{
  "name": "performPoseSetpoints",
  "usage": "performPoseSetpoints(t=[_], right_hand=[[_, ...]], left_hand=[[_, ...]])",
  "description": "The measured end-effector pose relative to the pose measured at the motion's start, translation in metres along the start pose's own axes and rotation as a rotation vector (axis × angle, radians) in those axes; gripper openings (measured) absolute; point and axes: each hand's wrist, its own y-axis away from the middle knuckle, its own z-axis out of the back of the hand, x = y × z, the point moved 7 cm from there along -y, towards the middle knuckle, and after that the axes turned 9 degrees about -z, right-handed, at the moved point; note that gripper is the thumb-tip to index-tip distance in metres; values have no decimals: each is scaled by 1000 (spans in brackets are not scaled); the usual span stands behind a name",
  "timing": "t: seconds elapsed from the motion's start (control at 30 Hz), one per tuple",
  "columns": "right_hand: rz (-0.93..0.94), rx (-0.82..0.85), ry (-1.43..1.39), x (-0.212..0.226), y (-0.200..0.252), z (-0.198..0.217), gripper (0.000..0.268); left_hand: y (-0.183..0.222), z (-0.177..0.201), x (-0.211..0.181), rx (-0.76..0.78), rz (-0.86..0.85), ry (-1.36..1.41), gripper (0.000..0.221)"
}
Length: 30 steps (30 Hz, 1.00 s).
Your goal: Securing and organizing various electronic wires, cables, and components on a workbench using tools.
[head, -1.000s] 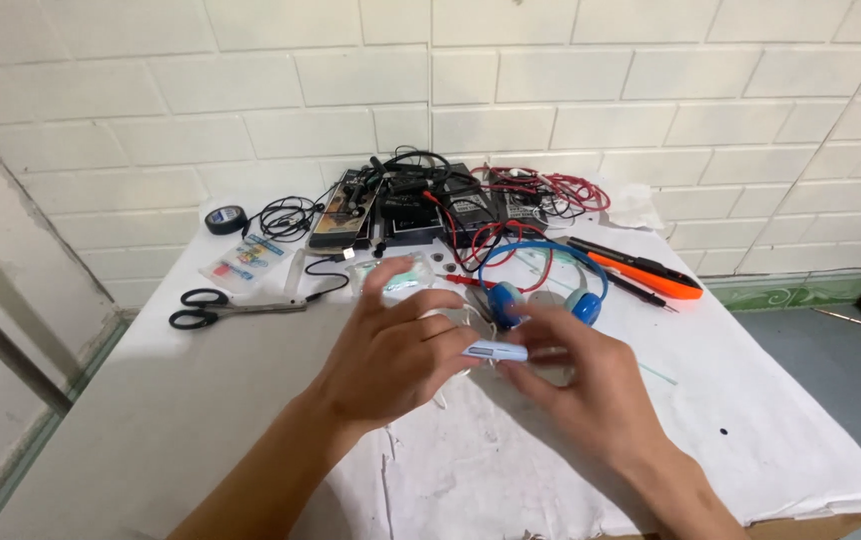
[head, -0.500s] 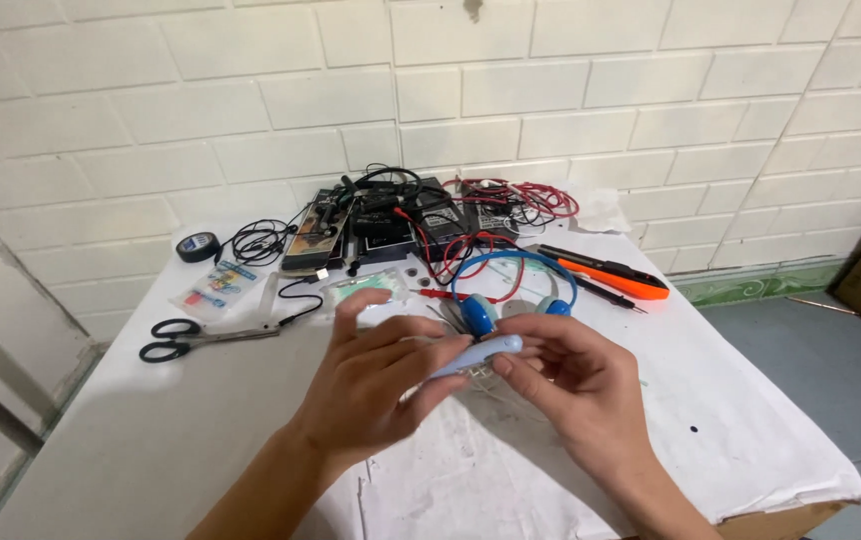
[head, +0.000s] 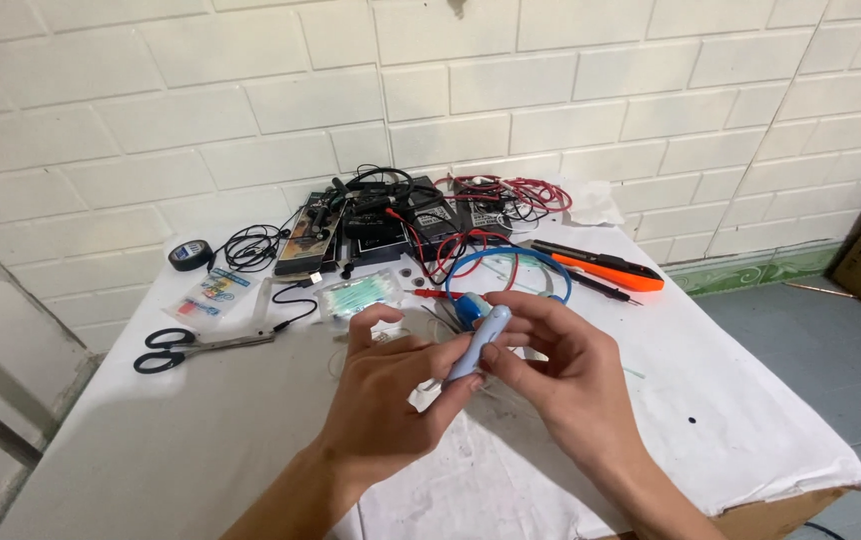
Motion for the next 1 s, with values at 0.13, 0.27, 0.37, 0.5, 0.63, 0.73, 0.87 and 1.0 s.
performPoseSetpoints(t=[0.13,0.27,0.37,0.5,0.63,0.73,0.87,1.0], right_hand=[[-93,-28,-26,0,-1,0,39],[-161,-70,-29,1,0,-2,37],[-198,-116,-22,-3,-1,-1,37],[-179,-181,137,-4,-3,0,38],[-193,-172,177,0,-2,-4,36],[-167,-179,220,1,-1,-5,37],[-165,-191,259,0,1,-5,37],[-161,-199,279,-2,3,-4,37]], left_hand=[[3,-1,1,-7,-5,-14,26],[3,2,-2,-17,-29,-39,24],[6,-3,-4,-8,-90,-111,24],[8,-9,-8,54,-161,-247,25],[11,-13,-6,64,-179,-313,29],[13,-14,-5,74,-175,-326,32],[15,-14,-5,48,-207,-350,33],[12,-9,-9,7,-246,-355,31]])
